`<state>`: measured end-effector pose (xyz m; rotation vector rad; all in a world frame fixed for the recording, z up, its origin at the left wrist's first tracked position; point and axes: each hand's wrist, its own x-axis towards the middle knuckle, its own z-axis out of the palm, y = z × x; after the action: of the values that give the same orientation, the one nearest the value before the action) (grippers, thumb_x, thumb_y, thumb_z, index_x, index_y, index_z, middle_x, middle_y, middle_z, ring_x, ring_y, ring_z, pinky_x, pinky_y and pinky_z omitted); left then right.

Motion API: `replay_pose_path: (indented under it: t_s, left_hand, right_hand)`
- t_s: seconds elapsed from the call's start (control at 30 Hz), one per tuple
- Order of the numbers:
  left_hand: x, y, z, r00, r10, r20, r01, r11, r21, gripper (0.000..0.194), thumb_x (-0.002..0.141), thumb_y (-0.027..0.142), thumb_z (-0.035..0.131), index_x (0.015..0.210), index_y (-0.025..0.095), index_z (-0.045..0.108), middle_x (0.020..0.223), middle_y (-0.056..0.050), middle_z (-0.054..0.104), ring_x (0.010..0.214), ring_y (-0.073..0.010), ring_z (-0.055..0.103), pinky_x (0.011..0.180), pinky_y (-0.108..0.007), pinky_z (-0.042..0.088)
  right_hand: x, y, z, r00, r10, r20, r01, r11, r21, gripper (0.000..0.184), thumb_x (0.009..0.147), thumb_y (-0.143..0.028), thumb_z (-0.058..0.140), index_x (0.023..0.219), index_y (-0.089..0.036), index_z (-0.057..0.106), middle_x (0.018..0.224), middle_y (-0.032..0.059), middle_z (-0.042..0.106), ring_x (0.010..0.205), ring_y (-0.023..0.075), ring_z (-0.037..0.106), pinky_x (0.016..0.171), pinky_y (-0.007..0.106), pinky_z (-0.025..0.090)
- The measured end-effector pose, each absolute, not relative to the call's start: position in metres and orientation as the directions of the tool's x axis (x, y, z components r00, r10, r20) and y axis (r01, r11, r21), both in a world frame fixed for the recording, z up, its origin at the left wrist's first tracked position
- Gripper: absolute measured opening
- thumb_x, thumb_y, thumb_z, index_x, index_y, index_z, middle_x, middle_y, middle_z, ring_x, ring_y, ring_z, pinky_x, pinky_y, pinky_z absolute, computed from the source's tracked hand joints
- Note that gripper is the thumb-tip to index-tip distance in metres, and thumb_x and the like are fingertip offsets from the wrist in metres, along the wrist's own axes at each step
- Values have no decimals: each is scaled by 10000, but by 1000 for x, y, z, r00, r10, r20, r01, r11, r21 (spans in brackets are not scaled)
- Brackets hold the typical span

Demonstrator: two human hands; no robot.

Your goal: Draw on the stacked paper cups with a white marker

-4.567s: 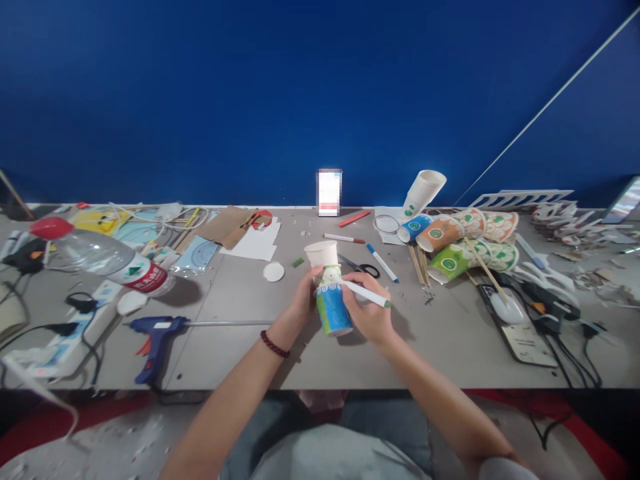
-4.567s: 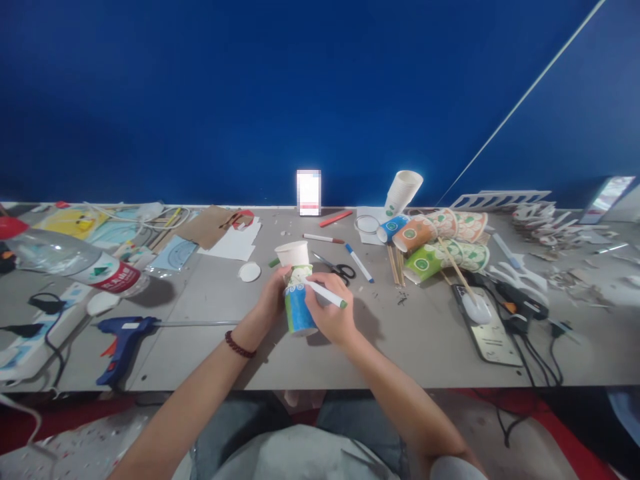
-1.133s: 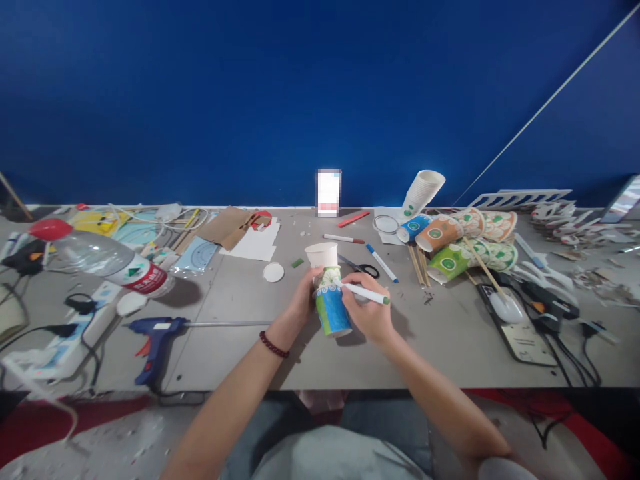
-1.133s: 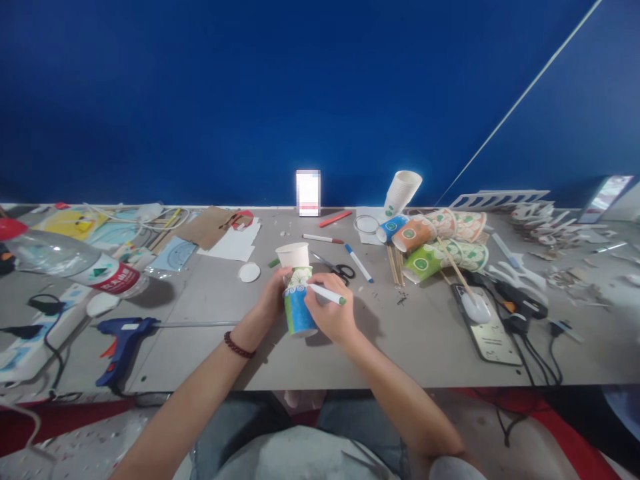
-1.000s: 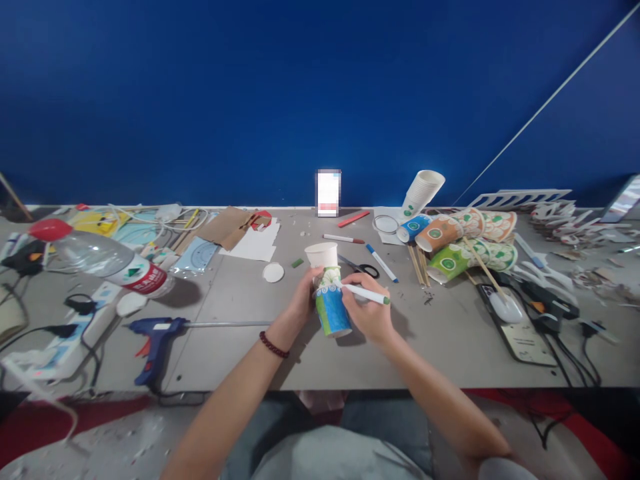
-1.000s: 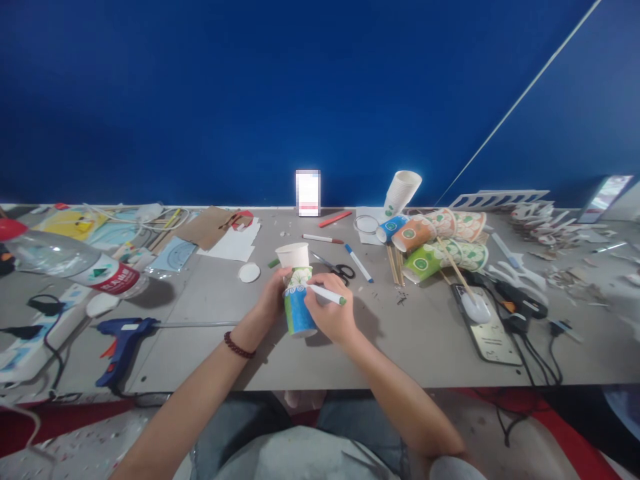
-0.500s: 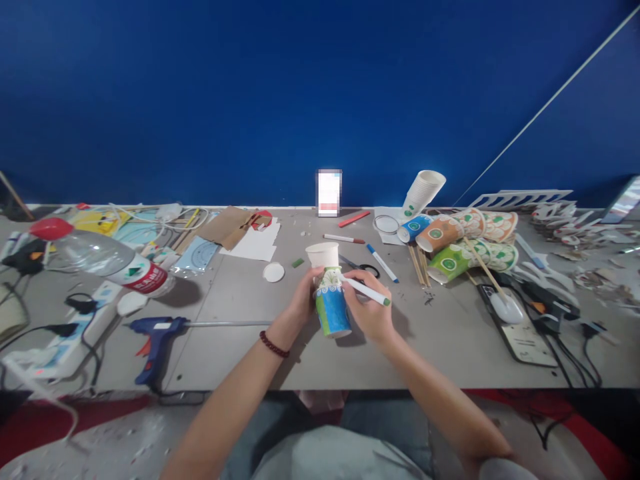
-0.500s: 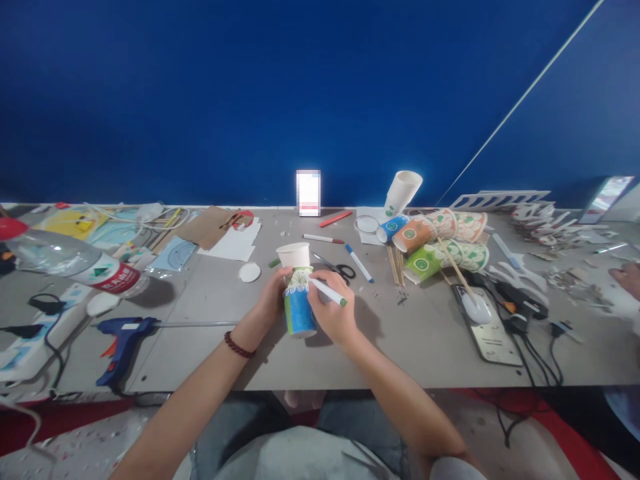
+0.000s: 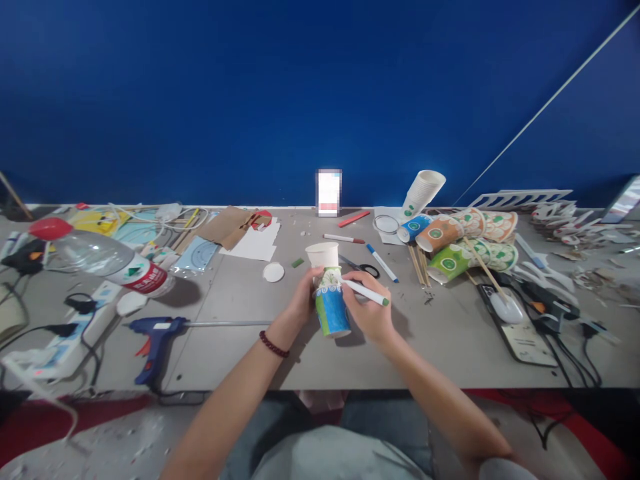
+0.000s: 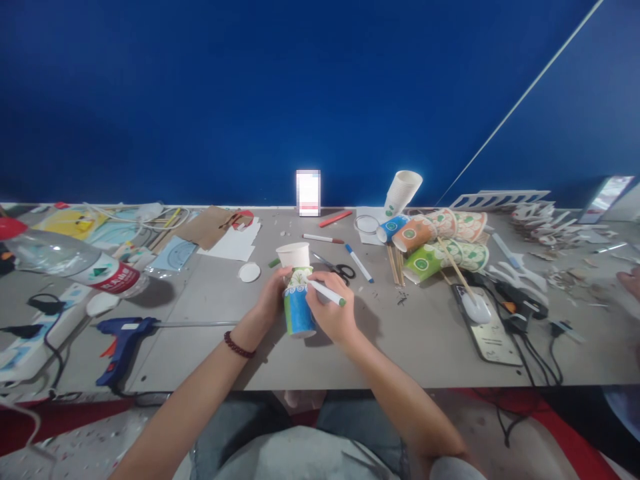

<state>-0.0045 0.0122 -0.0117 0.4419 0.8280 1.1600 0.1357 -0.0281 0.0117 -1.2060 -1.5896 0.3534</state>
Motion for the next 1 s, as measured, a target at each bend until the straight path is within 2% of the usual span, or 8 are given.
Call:
replay_pose_path:
  t_s: [0.63,1.0]
  left_hand:
    - [-5,15,-18,148,930,-337,-619,353,701,258,639,365,747,759,167,632,664,0,625,601,-142,556,611,-273,426]
    - [-4,15,-21,159,934,-321,-646,344,681,278,652,360,735,811,163,619,694,-6,625,636,-156,574,659,-284,429]
  right_hand:
    - [137,-30,16,28,824,566,474,487,-733,66,802,-188,569,807,-220,627,775,33,712,706,189,661,680,329,532]
    - [136,-31,13,60,831,553,444,474,-760,72,836,-217,579,883,-206,631,842,53,705,762,194,666,717,335,532]
